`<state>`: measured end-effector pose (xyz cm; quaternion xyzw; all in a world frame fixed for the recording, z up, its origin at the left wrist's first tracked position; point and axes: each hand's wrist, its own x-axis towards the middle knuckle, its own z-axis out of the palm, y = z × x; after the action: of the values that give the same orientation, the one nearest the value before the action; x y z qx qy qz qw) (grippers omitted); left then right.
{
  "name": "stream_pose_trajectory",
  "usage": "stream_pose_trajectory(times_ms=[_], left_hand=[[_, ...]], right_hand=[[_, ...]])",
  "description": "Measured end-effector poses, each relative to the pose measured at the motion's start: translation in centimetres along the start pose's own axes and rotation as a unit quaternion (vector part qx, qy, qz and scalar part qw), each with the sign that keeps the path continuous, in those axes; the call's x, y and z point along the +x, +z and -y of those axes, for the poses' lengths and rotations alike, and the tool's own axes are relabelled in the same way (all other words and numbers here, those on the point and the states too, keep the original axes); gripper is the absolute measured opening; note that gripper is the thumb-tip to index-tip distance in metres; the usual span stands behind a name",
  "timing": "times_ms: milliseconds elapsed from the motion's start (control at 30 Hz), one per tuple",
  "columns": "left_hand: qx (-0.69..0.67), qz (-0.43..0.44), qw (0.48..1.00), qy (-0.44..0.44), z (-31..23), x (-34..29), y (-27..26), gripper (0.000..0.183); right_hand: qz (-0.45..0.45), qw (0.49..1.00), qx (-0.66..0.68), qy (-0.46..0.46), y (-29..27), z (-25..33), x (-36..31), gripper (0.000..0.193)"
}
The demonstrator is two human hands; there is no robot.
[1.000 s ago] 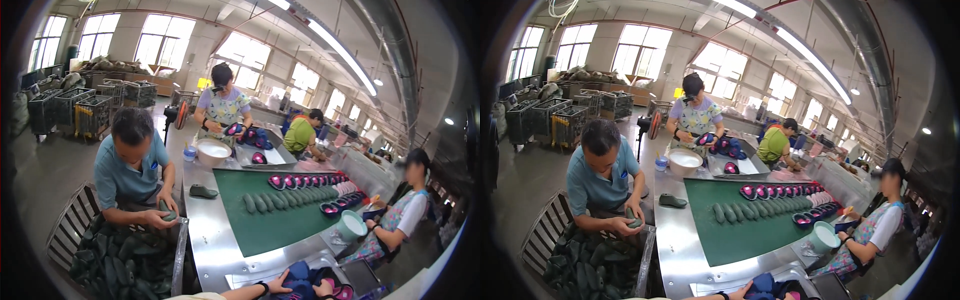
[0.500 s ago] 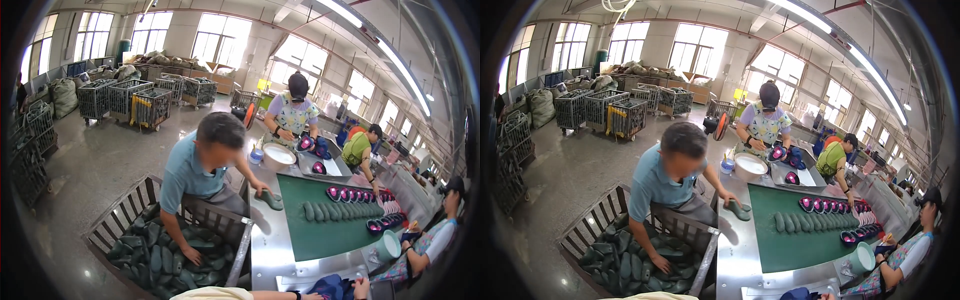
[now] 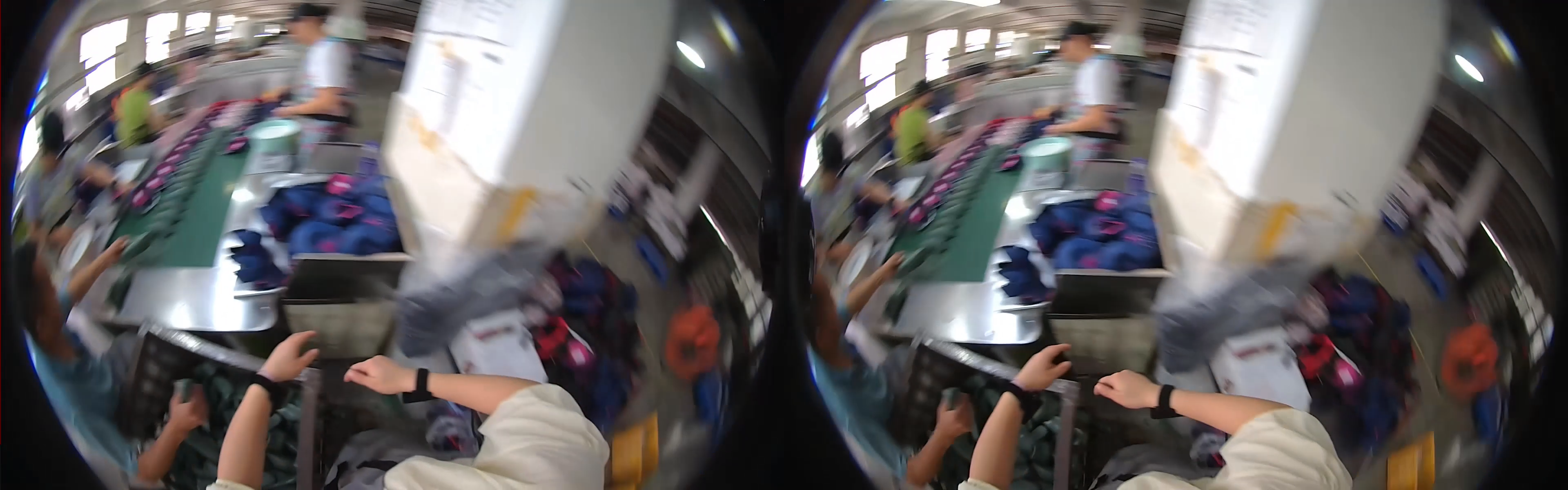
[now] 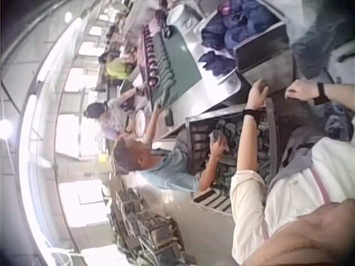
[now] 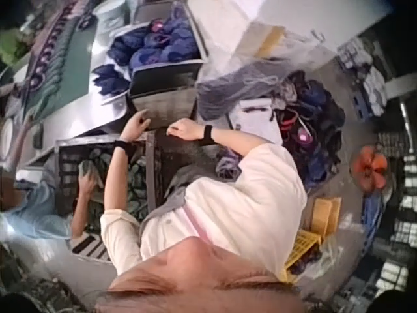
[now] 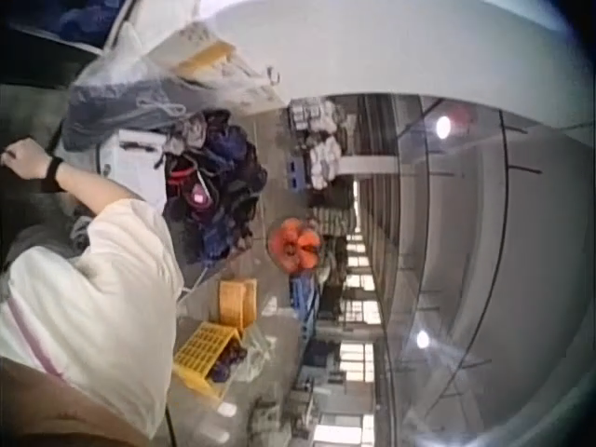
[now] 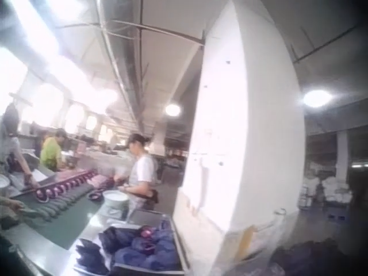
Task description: Picking up shoe uppers from large storage bags and bundling them together using a plastic tie.
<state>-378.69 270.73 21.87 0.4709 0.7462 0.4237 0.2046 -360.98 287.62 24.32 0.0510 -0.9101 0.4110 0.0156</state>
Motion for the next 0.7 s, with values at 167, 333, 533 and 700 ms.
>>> stream_pose_trajectory(times_ms=[167, 333, 533, 700], left_hand=[[0.013, 0.143, 0.988, 0.057, -9.2, 3.1, 9.1, 0.04], [0.001, 0.253, 0.94, 0.229, -16.9, 5.8, 24.4, 0.034], [-0.048, 0.347, 0.87, 0.348, -28.4, 6.9, 41.9, 0.051], [0.044, 0.29, 0.896, 0.332, -35.4, 10.6, 53.7, 0.071]], right_hand=[[-0.069, 0.955, 0.142, 0.251, 2.4, -1.9, -15.8, 0.032], [-0.399, 0.849, -0.003, 0.346, 4.4, -4.0, -32.4, 0.029], [-0.66, 0.554, 0.088, 0.5, 3.4, -4.7, -50.1, 0.022], [-0.738, 0.421, -0.113, 0.516, 1.2, -9.4, -65.2, 0.05]])
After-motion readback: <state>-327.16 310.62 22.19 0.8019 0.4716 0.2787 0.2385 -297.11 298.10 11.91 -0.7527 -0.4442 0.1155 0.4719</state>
